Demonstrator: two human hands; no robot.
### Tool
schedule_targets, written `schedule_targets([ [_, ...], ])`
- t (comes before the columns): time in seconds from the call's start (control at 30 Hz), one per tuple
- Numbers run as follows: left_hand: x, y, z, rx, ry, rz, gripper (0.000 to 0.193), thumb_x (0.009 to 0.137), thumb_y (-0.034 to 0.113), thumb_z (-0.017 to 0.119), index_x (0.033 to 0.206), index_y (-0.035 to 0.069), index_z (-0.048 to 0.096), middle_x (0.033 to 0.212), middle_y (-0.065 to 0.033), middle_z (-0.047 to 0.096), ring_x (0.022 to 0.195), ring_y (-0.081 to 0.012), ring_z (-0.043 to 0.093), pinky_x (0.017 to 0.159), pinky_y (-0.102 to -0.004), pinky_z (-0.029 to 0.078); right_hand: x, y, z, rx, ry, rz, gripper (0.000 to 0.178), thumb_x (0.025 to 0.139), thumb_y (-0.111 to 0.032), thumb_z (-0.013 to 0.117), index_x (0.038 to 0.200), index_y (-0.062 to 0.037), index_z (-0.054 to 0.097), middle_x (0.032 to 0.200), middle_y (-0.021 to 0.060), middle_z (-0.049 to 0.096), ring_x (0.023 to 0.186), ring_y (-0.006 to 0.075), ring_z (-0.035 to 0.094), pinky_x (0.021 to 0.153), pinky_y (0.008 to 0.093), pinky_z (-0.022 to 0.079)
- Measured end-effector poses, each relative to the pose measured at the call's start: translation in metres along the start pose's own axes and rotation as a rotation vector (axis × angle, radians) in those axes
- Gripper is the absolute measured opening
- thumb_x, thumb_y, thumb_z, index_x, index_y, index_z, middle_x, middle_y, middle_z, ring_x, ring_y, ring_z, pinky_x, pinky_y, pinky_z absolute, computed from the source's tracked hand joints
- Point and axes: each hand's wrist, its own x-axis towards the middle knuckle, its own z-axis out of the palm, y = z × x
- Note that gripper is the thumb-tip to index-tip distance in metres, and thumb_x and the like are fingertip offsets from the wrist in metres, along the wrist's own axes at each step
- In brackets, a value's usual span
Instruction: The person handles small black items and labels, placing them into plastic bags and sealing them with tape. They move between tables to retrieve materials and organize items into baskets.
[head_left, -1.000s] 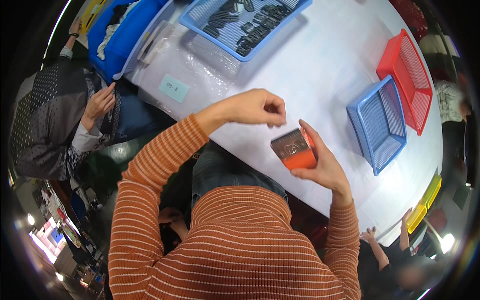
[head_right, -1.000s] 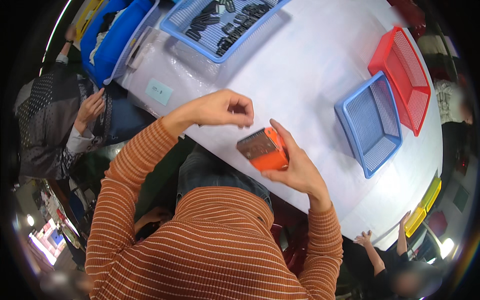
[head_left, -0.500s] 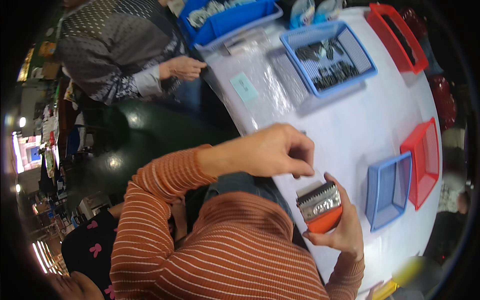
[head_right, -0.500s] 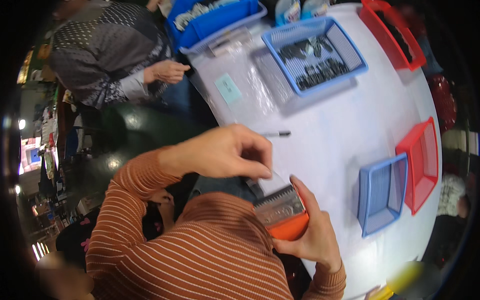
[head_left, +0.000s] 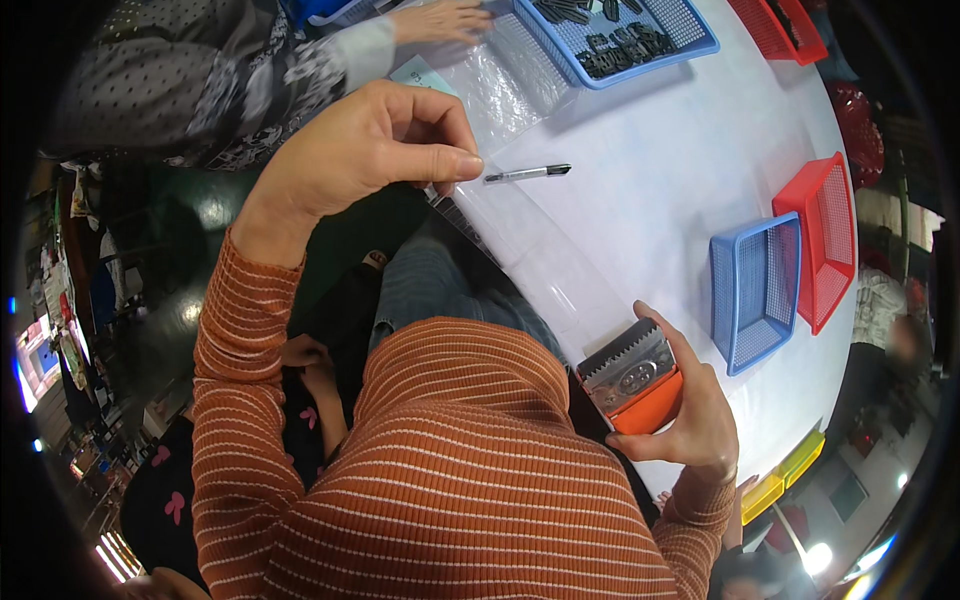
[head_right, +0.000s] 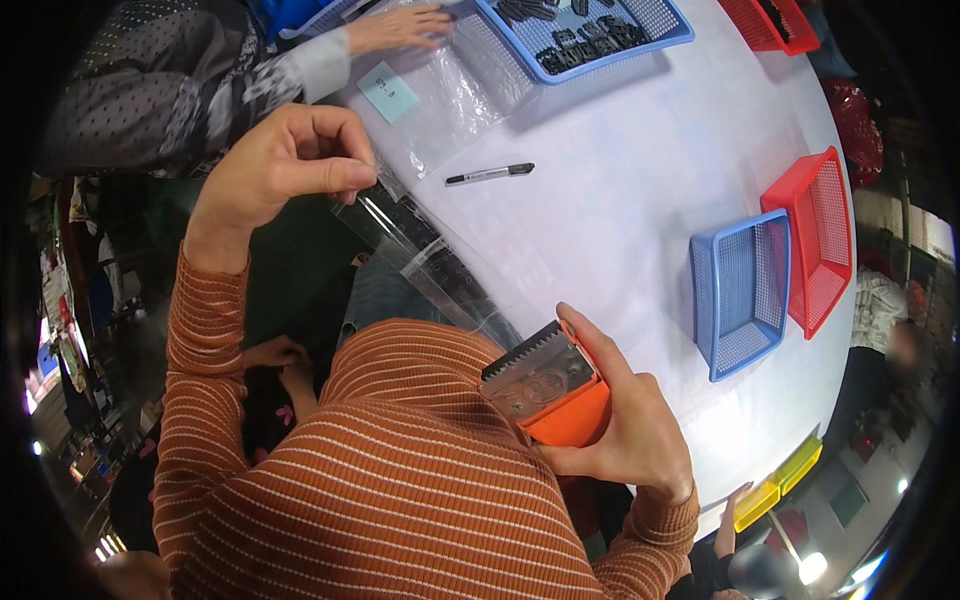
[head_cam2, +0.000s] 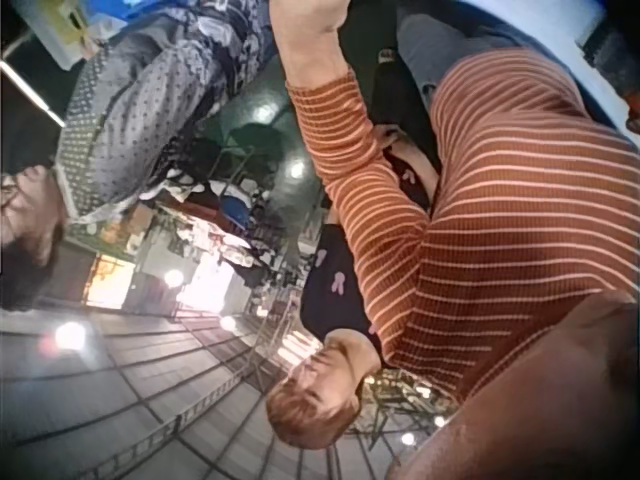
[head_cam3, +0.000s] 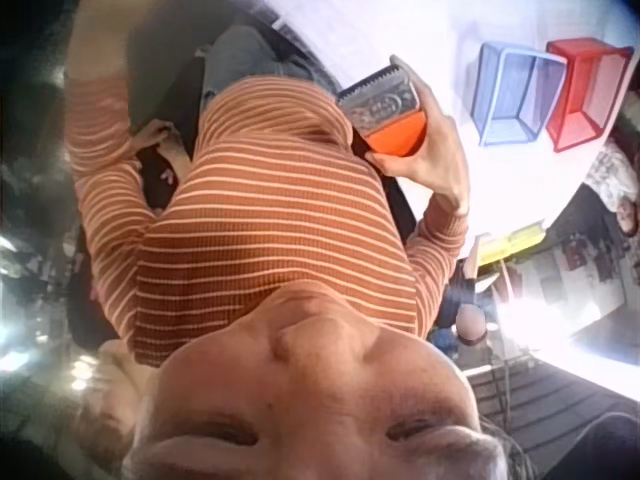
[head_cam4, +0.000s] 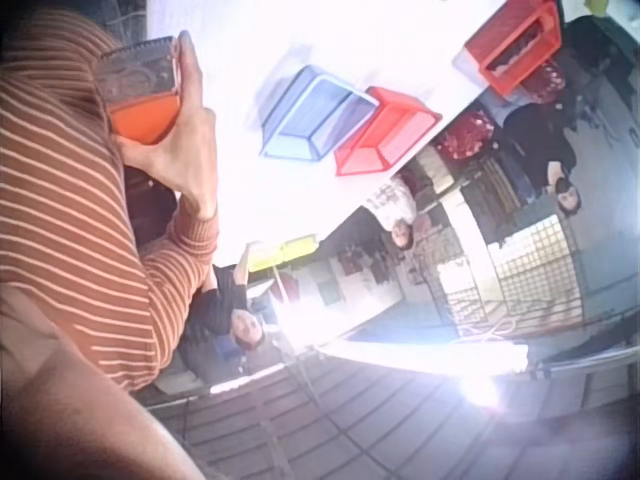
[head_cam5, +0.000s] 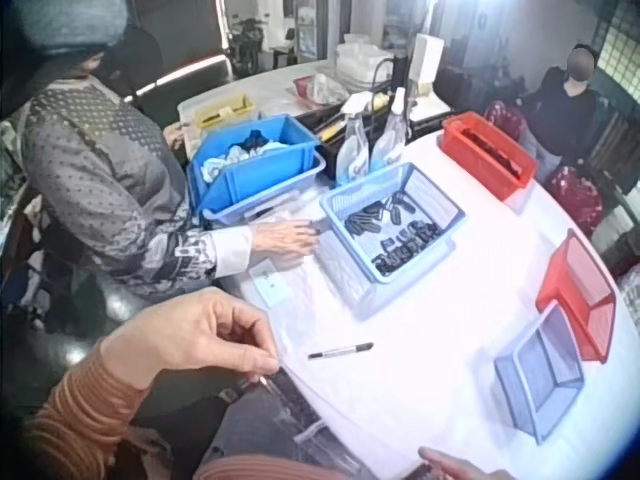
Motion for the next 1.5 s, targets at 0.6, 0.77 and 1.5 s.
schedule_targets([
  [0.6,-0.003,-0.002,-0.039,0.249,0.150,0.056,0.012,0.083,0.016,0.064,0.081,0.005,0.060,0.069,0.0050,0.053,0.064,-0.0033,0.049,0.060,-0.0186,0.040,-0.009,0.028,-0.002,-0.123,0.078,0.071,0.094,0.052,-0.019,0.078,0.136,-0.0084,0.038,0.095,0.0180,0.066,0.087,0.0334,0.066,0.078,0.0340,0.050],
  [0.77,-0.019,0.049,0.026,0.404,0.242,0.260,0.008,0.079,0.009,0.065,0.077,0.002,0.061,0.068,0.0019,0.058,0.064,-0.0049,0.053,0.060,-0.0197,0.041,0.036,0.037,-0.001,-0.161,0.136,0.242,0.087,0.054,-0.021,0.074,0.132,-0.0041,0.040,0.087,0.0217,0.065,0.080,0.0354,0.065,0.073,0.0352,0.051],
  [1.5,-0.049,0.015,0.075,0.878,0.230,0.763,0.010,0.077,0.016,0.064,0.079,0.011,0.056,0.073,0.0015,0.055,0.075,-0.0153,0.056,0.079,-0.0356,0.039,0.210,0.213,0.017,-0.702,0.792,0.289,0.080,0.081,-0.012,0.052,0.143,0.0021,0.003,0.095,0.0238,0.064,0.088,0.0368,0.062,0.076,0.0434,0.046],
])
